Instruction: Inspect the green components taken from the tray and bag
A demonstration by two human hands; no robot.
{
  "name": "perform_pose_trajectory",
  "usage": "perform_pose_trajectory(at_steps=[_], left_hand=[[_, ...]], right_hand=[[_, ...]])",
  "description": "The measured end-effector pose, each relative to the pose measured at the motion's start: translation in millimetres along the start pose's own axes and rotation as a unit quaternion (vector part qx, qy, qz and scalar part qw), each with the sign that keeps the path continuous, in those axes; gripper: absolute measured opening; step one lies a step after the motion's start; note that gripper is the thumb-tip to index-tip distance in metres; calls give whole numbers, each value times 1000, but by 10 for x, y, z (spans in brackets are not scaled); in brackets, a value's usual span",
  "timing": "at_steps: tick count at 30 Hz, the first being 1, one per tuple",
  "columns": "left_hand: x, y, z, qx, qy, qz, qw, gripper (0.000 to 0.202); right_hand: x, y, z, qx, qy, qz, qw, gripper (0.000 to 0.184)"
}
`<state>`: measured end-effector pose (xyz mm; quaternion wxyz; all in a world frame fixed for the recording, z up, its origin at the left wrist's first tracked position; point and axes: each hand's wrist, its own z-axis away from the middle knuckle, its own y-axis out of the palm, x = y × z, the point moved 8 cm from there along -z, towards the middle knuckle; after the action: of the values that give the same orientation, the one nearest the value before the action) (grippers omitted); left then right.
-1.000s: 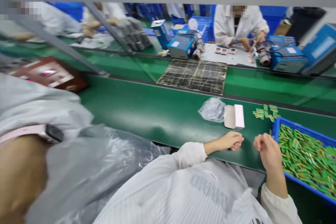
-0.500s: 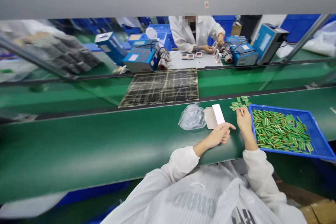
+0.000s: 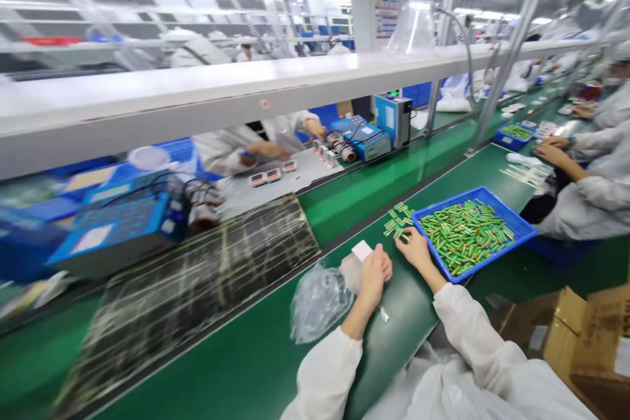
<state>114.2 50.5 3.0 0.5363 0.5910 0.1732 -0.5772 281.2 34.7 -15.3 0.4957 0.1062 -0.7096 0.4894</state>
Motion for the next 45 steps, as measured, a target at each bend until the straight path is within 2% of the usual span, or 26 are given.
perform_pose_trajectory(at_steps=[2,4,8,11,13,17,19,24,28,34,38,45], left_hand=[[-8,-87,-35,-11,-22,-13,1000,73],[-14,-109,-47,12,-39,-55,998,72],[-40,-14,68,112,-39,-136,984,65],[-107,47,191,145,-33,-143,979,64],[-171,77,244,148,-32,-123,981,66],[-279,97,273,135,-32,-73,988,69],[-302,94,276,134,-37,-62,988,70],[-375,54,312,122,-34,-54,991,70],[-452,52,344,133,-33,-29,990,73],[-601,-18,304,133,0,-7,991,71],[-685,-32,309,133,26,2,991,71],[-661,-75,282,122,44,-26,991,66]], right_hand=[[41,-11,178,24,-10,-116,993,39],[148,-28,385,55,-26,-180,982,38],[474,-147,749,94,-81,-203,971,38],[688,-200,891,135,-110,-214,961,41],[771,-216,925,154,-103,-258,948,42],[805,-211,928,165,-27,-440,882,35],[809,-215,928,157,-8,-472,867,39],[856,-309,956,121,-11,-447,886,45],[945,-374,961,101,-16,-434,895,39],[1128,-199,889,146,-13,-426,893,35],[1208,-110,859,139,-17,-433,891,37],[1232,-68,839,146,-4,-429,892,41]])
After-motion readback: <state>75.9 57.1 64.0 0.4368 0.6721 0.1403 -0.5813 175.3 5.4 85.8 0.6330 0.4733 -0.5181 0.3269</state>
